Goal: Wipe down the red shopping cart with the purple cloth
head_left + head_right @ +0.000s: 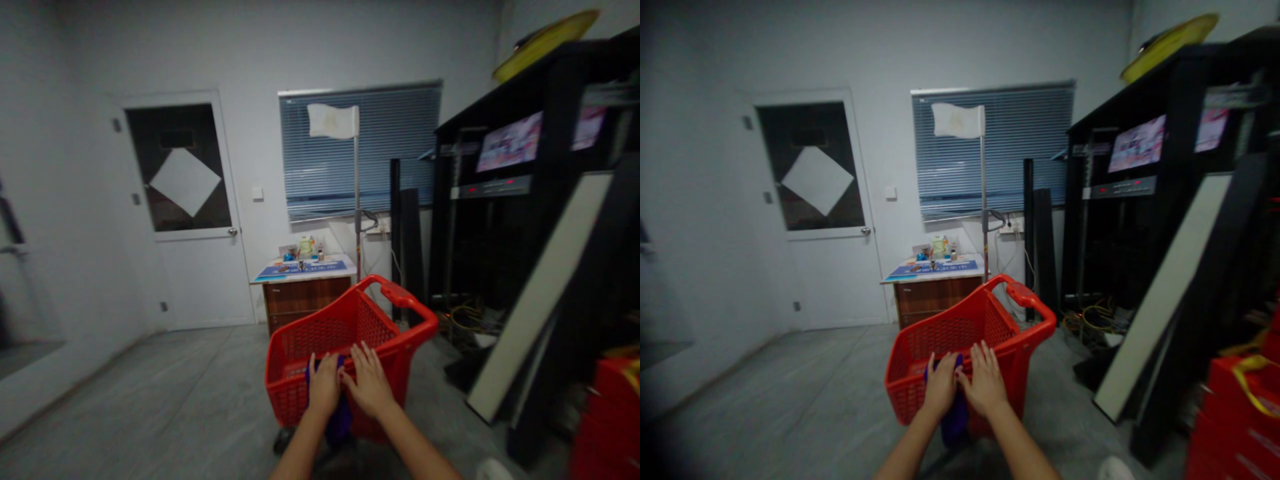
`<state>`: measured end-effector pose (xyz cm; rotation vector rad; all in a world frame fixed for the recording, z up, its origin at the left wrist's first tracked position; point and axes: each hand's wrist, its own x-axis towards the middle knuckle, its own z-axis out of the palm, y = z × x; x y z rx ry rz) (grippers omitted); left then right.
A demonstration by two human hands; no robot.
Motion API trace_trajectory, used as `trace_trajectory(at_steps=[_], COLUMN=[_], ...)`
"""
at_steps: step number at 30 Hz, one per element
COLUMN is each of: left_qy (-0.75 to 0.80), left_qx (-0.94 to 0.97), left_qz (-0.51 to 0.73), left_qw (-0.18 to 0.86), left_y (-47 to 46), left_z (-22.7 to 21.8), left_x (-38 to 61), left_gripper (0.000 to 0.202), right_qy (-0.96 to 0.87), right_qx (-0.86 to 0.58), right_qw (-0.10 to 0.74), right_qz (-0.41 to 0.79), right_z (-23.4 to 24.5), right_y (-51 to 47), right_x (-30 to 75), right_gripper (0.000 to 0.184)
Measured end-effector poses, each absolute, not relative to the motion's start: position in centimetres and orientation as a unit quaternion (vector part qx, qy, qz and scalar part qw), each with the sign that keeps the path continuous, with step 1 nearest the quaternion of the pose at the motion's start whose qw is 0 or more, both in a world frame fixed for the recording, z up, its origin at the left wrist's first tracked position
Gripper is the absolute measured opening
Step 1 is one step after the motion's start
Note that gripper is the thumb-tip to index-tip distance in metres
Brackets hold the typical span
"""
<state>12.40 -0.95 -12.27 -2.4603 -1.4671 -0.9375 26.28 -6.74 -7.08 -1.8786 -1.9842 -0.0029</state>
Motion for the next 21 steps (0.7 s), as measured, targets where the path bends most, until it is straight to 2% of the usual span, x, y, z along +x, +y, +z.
trace_trajectory(at_steps=[6, 13, 21], left_qy=[-0.523, -0.481, -0.505], left_qx=[-0.783, -0.820, -0.806], left_qz=[-0.325, -0.297, -0.291], left_qw=[0.092, 0.090, 0.104], left_y=[-1.2, -1.0, -1.5], left_z=[-13.1, -12.0, -11.8], left_x=[10.6, 12.7, 10.0], left_gripper=[0.034, 0.037, 0.034], right_qy=[-0.717, -0.717, -0.723], right_qx=[-0.667, -0.667, -0.663], right_qw=[0.200, 0.202, 0.193], right_qz=[0.001, -0.008, -0.006], right_z=[-7.4, -7.1, -7.1], right_y=[-6.6, -6.6, -6.7], right_x=[26.4, 26.4, 26.5], right_gripper=[0.079, 0.076, 0.081])
